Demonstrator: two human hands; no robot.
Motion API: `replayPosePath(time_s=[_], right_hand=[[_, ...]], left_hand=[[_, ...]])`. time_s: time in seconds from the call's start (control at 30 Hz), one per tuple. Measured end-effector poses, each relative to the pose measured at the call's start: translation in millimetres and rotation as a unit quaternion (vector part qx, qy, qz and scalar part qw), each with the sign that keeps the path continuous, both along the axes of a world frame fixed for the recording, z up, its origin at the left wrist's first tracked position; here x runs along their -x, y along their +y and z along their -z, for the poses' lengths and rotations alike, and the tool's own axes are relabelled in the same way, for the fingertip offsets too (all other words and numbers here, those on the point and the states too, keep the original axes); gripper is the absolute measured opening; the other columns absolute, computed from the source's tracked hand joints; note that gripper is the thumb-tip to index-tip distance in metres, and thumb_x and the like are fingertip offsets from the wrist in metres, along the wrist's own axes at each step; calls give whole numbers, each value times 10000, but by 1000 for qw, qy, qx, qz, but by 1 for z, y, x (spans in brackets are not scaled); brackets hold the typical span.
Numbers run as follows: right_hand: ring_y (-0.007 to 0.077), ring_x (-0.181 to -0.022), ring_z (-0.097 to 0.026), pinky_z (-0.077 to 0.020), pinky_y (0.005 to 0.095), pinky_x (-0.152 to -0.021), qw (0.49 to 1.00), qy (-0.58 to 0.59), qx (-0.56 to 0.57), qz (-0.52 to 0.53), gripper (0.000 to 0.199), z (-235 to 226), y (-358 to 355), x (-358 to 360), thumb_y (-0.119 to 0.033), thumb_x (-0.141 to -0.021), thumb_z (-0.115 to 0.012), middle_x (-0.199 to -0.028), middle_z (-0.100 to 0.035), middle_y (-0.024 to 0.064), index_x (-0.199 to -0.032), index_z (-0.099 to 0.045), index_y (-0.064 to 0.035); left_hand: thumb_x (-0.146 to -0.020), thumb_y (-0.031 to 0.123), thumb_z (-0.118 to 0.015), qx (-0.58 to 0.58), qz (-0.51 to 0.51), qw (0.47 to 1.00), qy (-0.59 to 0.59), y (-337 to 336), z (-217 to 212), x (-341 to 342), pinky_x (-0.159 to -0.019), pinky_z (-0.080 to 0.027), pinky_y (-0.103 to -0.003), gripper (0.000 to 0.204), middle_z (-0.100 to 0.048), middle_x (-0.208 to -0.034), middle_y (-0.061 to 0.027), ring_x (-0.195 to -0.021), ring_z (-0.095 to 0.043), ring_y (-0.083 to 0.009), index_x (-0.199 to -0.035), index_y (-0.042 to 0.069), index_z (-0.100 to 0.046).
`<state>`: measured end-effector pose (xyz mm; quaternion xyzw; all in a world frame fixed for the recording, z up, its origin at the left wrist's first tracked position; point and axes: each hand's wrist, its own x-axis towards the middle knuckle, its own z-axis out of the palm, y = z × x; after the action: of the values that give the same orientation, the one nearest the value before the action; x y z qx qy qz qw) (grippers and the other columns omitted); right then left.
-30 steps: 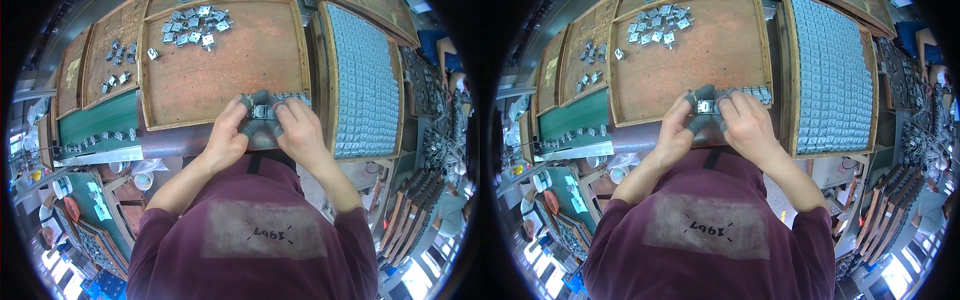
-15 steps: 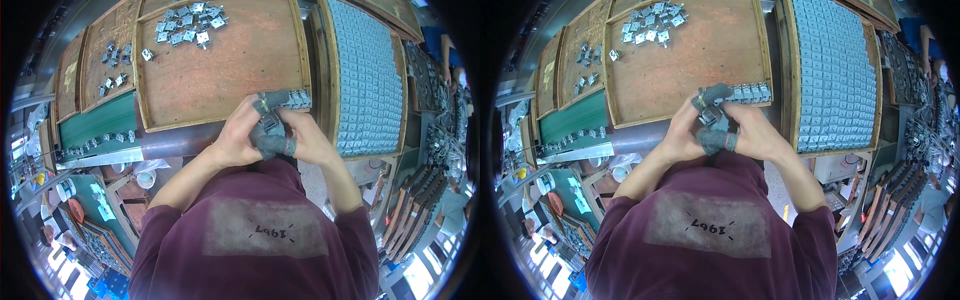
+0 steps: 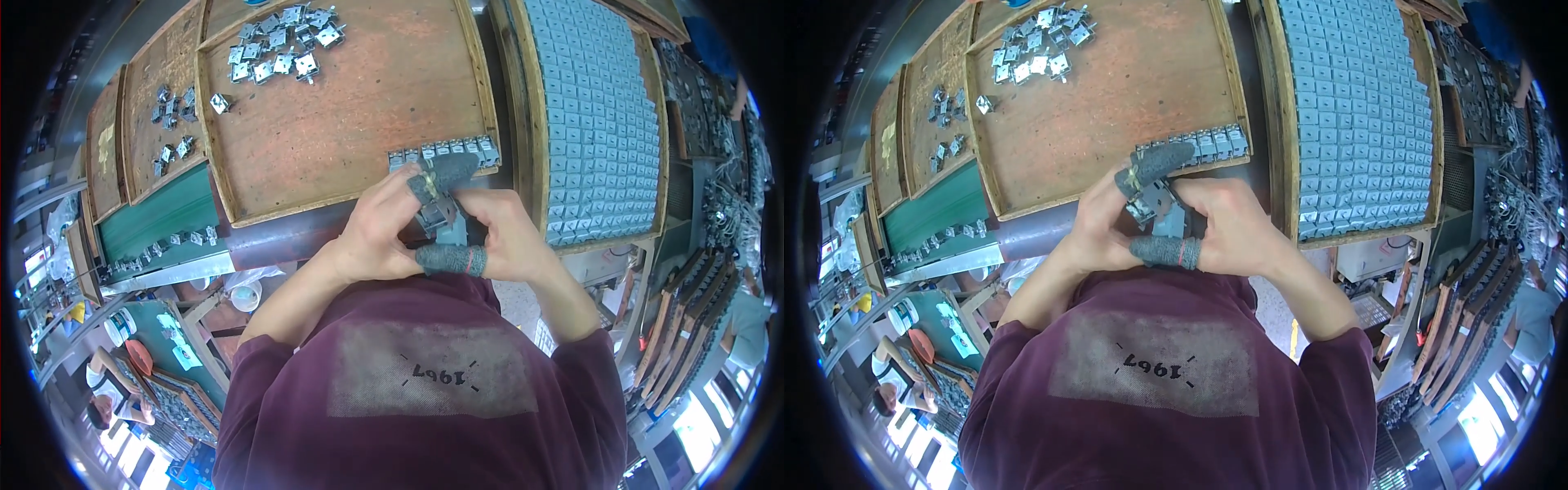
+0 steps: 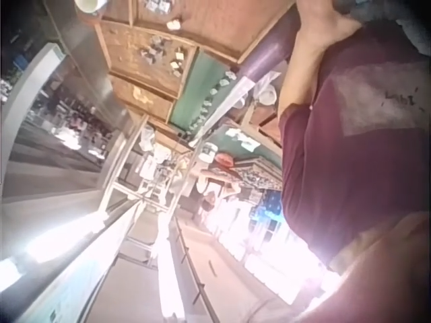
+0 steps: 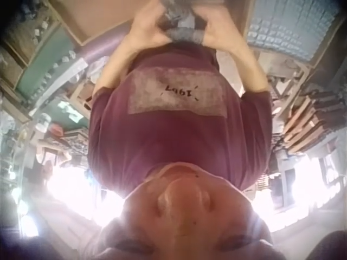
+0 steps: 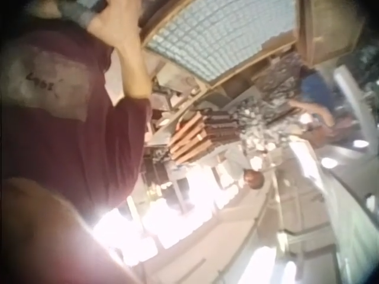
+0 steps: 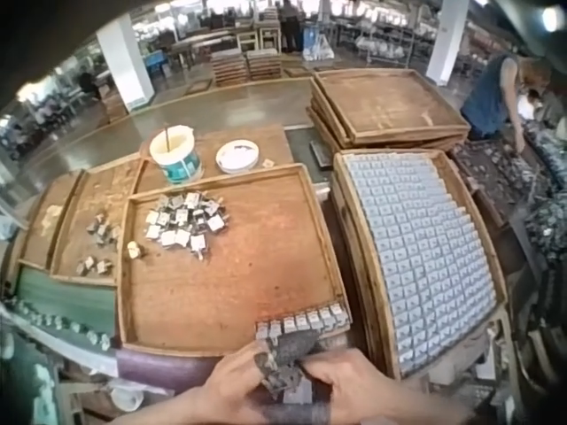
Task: The person sorts small metal electronic components by hand, placing them into a grid-like tray.
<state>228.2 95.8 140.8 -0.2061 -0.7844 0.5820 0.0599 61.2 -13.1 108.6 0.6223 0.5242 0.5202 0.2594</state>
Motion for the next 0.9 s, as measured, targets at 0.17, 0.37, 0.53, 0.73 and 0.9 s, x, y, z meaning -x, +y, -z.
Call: replayPosePath(time_s=[0.17, 0.37, 0.53, 0.73, 0.9], right_hand=[[210, -784, -665, -524, 329, -692, 990, -19, -71, 124, 515, 11, -10, -2, -388, -708, -860, -888, -680, 106, -988, -641, -15], [85, -719, -626, -507, 248, -632, 977, -33, -75, 198, 481, 12, -17, -16, -285, -727, -872, -904, -685, 38, -1057, -641, -23], [149, -662, -647, -510, 275, -591, 975, 31, -181, 129, 388, 15, -11, -18, -166, -782, -800, -857, -671, 78, -1094, -632, -9], [312, -695, -649, -521, 377, -608, 955, -7, -277, 104, 338, 15, -17, -15, -48, -734, -745, -825, -630, 148, -1040, -614, 8], [346, -728, -641, -516, 402, -627, 940, 28, -329, 87, 317, 16, -12, -9, -24, -712, -730, -837, -626, 162, -1001, -605, 14]], left_hand=[[-697, 52, -809, 91, -15, 994, 52, -3, 3, 3, -928, -496, -345, 678, -610, -1236, -172, -1103, -627, -262, -1318, -12, -543], [-819, -15, -715, 263, 10, 917, -301, -8, -5, 8, -941, -512, -335, 470, -622, -1226, -102, -1115, -615, -206, -1263, -4, -558], [-884, 1, -648, 265, 45, 865, -423, -11, 8, 16, -961, -499, -320, 384, -626, -1212, -72, -1105, -605, -172, -1259, 10, -563], [-882, -32, -578, 309, 22, 863, -398, -14, 1, 11, -985, -447, -310, 401, -624, -1194, -47, -1105, -580, -163, -1280, 12, -573], [-704, -151, -400, 232, 9, 935, -267, -12, 15, -1, -1032, -407, -331, 601, -604, -1197, -97, -1152, -555, -215, -1256, 0, -584]])
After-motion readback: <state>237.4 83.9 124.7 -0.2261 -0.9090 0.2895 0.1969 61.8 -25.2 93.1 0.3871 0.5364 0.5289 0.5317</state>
